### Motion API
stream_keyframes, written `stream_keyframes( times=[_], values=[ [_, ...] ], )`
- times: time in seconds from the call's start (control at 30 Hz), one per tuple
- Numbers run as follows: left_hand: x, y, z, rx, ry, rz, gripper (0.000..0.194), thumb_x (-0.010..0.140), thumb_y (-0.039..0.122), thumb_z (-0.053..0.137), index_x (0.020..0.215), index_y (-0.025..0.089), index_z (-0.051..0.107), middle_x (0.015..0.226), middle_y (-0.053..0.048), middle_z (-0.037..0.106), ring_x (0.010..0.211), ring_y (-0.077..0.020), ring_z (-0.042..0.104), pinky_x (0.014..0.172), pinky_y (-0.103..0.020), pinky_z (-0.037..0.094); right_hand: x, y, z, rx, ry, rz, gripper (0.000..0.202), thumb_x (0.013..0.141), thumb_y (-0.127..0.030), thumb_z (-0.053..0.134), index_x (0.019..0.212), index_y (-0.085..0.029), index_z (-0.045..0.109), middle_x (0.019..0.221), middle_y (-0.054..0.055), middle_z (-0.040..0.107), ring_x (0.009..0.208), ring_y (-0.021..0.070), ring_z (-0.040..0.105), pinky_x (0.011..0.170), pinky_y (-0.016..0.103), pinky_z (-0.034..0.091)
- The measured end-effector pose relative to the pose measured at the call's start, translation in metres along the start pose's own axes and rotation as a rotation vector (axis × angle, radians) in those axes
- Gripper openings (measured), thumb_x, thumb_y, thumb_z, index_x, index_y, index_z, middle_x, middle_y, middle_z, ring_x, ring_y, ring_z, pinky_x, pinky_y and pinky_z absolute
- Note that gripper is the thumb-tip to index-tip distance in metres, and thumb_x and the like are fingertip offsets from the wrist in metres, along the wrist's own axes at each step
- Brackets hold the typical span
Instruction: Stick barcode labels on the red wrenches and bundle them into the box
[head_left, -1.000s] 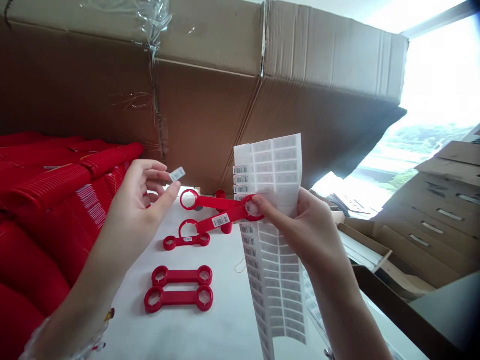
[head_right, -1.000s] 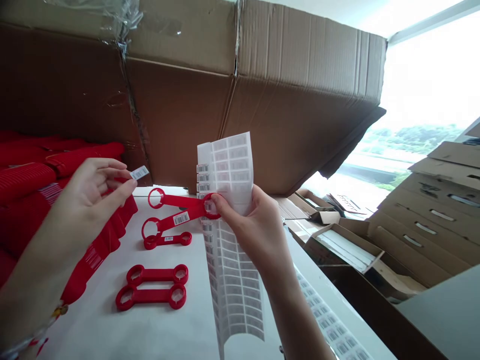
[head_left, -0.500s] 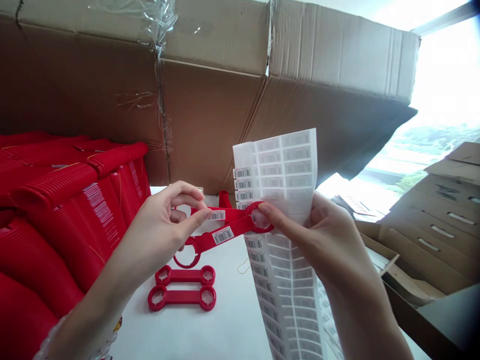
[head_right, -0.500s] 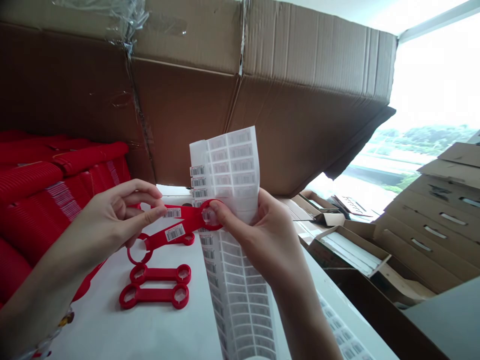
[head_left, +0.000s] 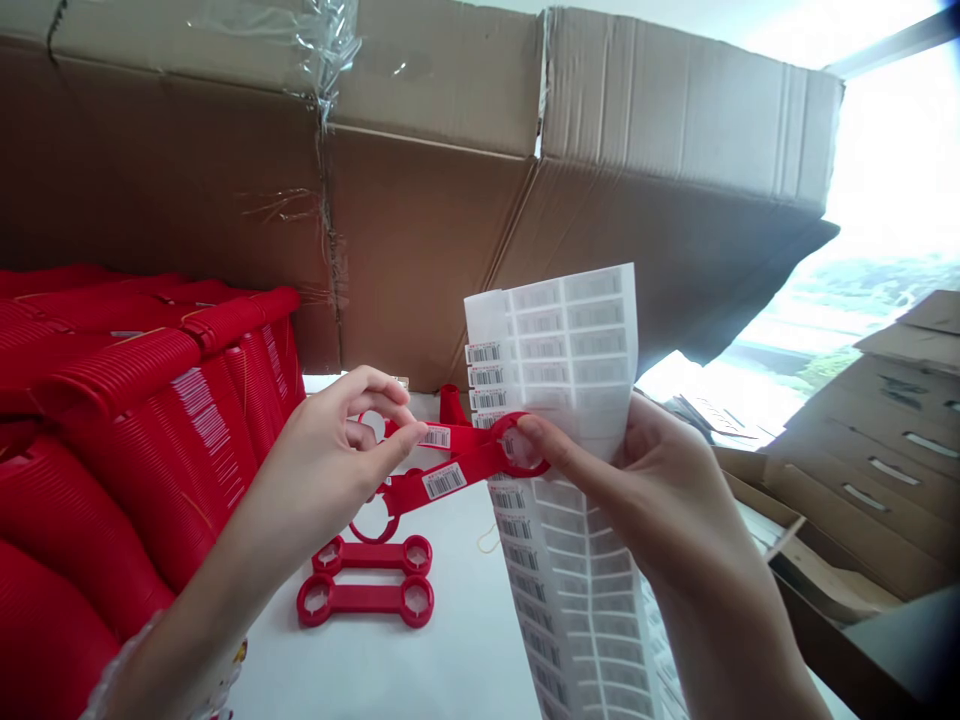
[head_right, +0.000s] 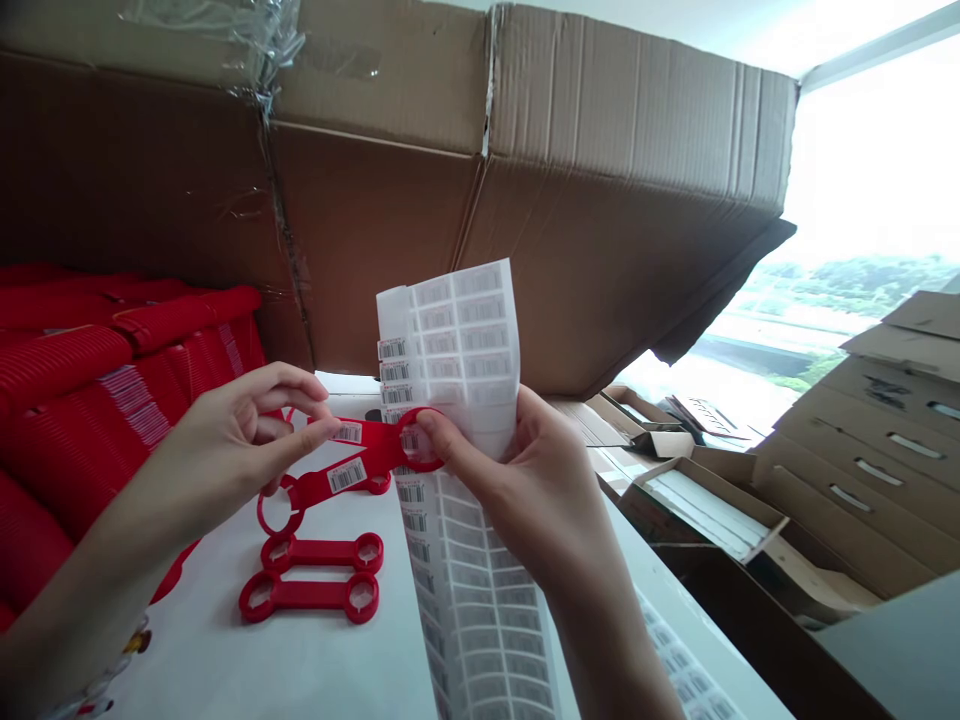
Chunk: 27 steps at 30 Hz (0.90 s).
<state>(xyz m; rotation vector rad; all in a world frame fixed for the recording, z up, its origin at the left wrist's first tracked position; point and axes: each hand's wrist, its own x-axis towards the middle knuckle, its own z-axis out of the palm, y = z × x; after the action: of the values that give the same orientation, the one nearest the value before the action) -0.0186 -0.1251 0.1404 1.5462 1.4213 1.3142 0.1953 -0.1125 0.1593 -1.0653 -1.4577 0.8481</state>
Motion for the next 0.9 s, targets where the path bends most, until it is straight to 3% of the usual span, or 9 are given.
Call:
stream_keyframes(
  times=[0.2,0.33,0.43,0.53,0.63,0.7,0.77,0.83,0.9],
  values=[
    [0.004,-0.004,0.002,0.028,0.002,-0.022,0.034,0.082,0.047,0.076,0.102,0.029,0.056,0.082,0.008,0.067,0.053,-0.0085,0.053,0.044,-0.017,0.038,-0.008,-0.006,0.006,0.002,0.053,0.000,0.029,0.072,-0.042,0.090,0.090,-0.023,0.078,0.085,0.002,0.080,0.075,0.0191,0.077,0.061,0.023,0.065],
    [0.015,-0.014,0.005,0.189,0.060,-0.051,0.058,0.074,0.065,0.077,0.110,0.028,0.049,0.076,0.007,0.058,0.055,-0.0130,0.052,0.048,-0.025,0.038,-0.012,-0.008,0.011,-0.014,0.079,-0.007,0.025,0.073,-0.039,0.089,0.089,-0.023,0.078,0.083,0.000,0.080,0.074,0.0187,0.077,0.063,0.024,0.065],
    [0.017,-0.019,0.007,0.282,0.069,-0.036,0.069,0.075,0.078,0.067,0.117,0.026,0.046,0.108,-0.002,0.060,0.072,-0.0177,0.062,0.060,-0.031,0.047,-0.011,-0.005,0.011,-0.012,0.090,-0.020,0.026,0.073,-0.041,0.089,0.089,-0.024,0.077,0.080,0.000,0.079,0.073,0.0193,0.076,0.066,0.027,0.066],
    [0.013,-0.016,0.011,0.252,0.005,-0.004,0.070,0.082,0.079,0.057,0.127,0.026,0.045,0.138,-0.009,0.046,0.105,-0.0260,0.061,0.076,-0.035,0.050,-0.010,-0.003,0.011,-0.002,0.083,-0.018,0.030,0.074,-0.044,0.088,0.092,-0.024,0.077,0.081,0.001,0.079,0.073,0.0216,0.076,0.067,0.032,0.067],
    [0.008,-0.010,0.012,0.174,-0.115,-0.077,0.067,0.079,0.078,0.061,0.120,0.027,0.049,0.129,-0.006,0.051,0.086,-0.0201,0.060,0.066,-0.032,0.046,-0.010,-0.002,0.013,-0.006,0.066,-0.028,0.030,0.075,-0.046,0.086,0.093,-0.023,0.076,0.086,0.003,0.079,0.077,0.0246,0.077,0.067,0.036,0.067],
    [0.008,-0.006,0.010,0.194,-0.118,-0.052,0.056,0.080,0.074,0.064,0.106,0.025,0.055,0.117,-0.002,0.054,0.076,-0.0154,0.054,0.064,-0.030,0.042,-0.010,-0.003,0.012,-0.015,0.061,-0.027,0.031,0.075,-0.047,0.086,0.093,-0.023,0.076,0.088,0.004,0.079,0.079,0.0259,0.077,0.067,0.037,0.067],
    [0.009,-0.005,0.005,0.224,-0.124,0.024,0.046,0.086,0.069,0.061,0.092,0.023,0.058,0.100,0.001,0.055,0.074,-0.0146,0.049,0.064,-0.029,0.038,-0.008,-0.003,0.010,-0.025,0.069,-0.018,0.034,0.074,-0.047,0.087,0.094,-0.023,0.076,0.088,0.005,0.079,0.079,0.0265,0.077,0.066,0.038,0.067],
    [0.009,-0.004,-0.001,0.193,-0.210,0.063,0.042,0.094,0.063,0.053,0.084,0.022,0.059,0.086,0.002,0.053,0.072,-0.0146,0.047,0.062,-0.028,0.034,-0.005,-0.004,0.005,-0.029,0.085,-0.009,0.038,0.073,-0.049,0.087,0.098,-0.023,0.075,0.089,0.005,0.079,0.080,0.0273,0.077,0.065,0.038,0.067],
    [0.008,-0.003,-0.005,0.153,-0.284,0.077,0.040,0.099,0.058,0.047,0.085,0.024,0.060,0.085,0.002,0.054,0.074,-0.0148,0.049,0.062,-0.028,0.034,-0.001,-0.003,0.000,-0.018,0.096,-0.001,0.043,0.072,-0.049,0.088,0.102,-0.022,0.074,0.093,0.007,0.079,0.084,0.0286,0.077,0.064,0.038,0.067]
  ],
)
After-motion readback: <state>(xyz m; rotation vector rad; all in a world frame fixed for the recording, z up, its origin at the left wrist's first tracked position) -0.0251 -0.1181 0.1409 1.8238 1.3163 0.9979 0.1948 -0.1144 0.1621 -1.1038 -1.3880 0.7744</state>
